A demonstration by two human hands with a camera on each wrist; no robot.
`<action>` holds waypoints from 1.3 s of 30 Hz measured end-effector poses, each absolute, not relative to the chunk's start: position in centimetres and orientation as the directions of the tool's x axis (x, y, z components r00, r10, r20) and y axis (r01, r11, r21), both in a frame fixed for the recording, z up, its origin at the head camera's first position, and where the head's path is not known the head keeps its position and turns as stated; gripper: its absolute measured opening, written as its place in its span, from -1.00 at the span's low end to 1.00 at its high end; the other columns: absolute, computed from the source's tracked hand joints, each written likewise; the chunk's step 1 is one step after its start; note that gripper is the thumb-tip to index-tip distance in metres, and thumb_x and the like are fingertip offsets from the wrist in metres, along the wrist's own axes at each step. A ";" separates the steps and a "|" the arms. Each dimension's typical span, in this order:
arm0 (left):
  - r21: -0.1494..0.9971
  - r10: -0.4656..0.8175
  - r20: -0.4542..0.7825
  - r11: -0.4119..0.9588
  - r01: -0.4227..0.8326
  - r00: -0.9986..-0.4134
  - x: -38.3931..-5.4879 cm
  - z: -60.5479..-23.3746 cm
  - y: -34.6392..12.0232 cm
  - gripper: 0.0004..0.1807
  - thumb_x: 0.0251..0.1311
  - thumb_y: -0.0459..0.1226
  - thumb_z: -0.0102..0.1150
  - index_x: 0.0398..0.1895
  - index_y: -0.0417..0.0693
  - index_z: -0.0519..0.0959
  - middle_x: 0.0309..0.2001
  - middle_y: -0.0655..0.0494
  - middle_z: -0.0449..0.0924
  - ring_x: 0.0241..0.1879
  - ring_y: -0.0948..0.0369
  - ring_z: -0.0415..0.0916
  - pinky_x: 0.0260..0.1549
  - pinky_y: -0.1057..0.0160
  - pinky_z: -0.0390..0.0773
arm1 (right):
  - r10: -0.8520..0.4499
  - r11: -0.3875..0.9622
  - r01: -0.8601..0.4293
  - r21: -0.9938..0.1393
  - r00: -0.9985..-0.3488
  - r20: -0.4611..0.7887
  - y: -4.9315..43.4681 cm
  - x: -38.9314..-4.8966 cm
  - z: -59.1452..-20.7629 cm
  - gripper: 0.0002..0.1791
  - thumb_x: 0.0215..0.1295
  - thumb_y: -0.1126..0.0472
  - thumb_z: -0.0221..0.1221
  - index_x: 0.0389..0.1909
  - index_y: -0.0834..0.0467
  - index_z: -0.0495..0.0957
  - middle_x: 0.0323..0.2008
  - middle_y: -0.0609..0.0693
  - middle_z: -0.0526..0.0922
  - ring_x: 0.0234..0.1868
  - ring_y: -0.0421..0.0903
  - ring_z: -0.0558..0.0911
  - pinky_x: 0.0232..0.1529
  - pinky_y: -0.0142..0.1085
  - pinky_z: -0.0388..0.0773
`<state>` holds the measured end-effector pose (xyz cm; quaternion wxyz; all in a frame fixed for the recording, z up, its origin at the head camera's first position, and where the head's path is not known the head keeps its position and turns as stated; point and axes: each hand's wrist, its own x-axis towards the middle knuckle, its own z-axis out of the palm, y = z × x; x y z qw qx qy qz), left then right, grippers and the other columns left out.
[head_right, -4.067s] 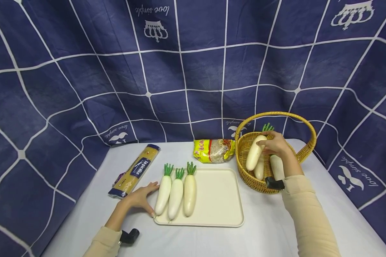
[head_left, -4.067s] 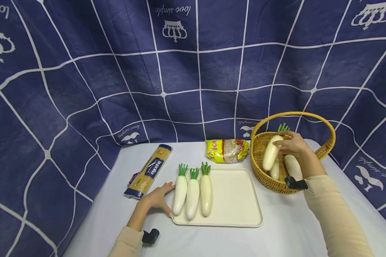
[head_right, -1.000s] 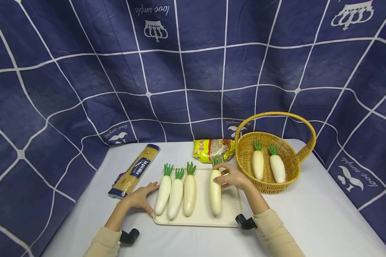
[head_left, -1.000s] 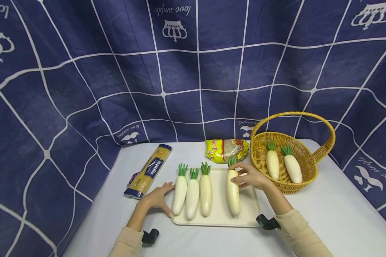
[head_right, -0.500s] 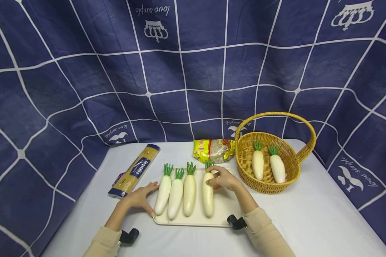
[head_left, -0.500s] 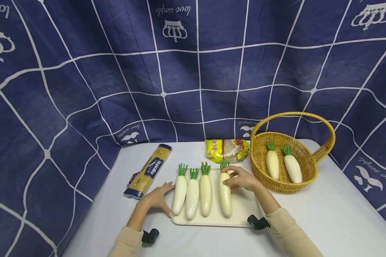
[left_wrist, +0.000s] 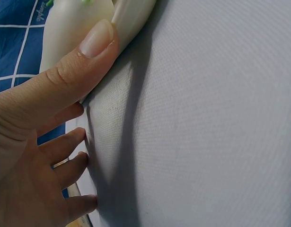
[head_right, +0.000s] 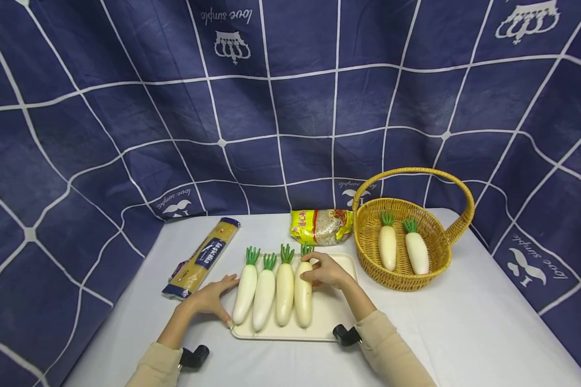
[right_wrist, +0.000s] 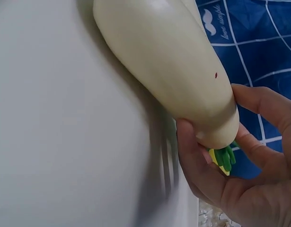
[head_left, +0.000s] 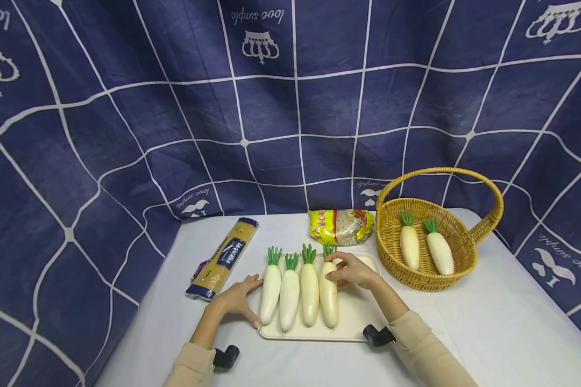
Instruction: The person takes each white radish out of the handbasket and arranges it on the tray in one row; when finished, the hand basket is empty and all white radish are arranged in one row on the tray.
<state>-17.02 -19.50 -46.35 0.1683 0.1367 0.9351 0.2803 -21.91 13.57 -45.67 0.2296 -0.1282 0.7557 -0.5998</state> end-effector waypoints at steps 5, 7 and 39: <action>0.572 0.352 -0.231 0.803 0.165 -0.907 -17.0 -46.4 -19.5 0.17 -0.66 -0.22 0.65 0.30 -0.20 0.34 0.37 -0.26 0.16 0.34 -0.30 0.02 0.25 -0.33 0.06 | -0.471 0.251 0.070 -0.965 -0.862 -0.185 13.2 -21.9 -45.8 -0.42 0.07 0.37 0.24 0.13 0.44 0.32 -0.39 0.11 0.46 -0.48 -0.12 0.57 -0.43 -0.12 0.69; 0.569 0.350 -0.230 0.806 0.166 -0.908 -16.9 -46.3 -19.5 0.17 -0.67 -0.22 0.65 0.29 -0.20 0.34 0.36 -0.26 0.16 0.34 -0.29 0.02 0.25 -0.33 0.06 | -0.470 0.257 0.068 -0.964 -0.863 -0.186 13.1 -21.9 -45.8 -0.42 0.09 0.36 0.24 0.14 0.45 0.32 -0.39 0.11 0.47 -0.48 -0.13 0.57 -0.42 -0.13 0.69; 0.577 0.353 -0.226 0.800 0.167 -0.908 -17.0 -46.5 -19.7 0.17 -0.66 -0.22 0.65 0.30 -0.21 0.33 0.36 -0.27 0.16 0.35 -0.28 0.02 0.26 -0.33 0.05 | -0.435 0.428 -0.084 -0.900 -0.892 -0.124 14.4 -21.4 -43.9 -0.43 0.12 0.27 0.25 0.16 0.36 0.39 -0.14 0.33 0.53 -0.27 0.01 0.58 -0.36 -0.04 0.67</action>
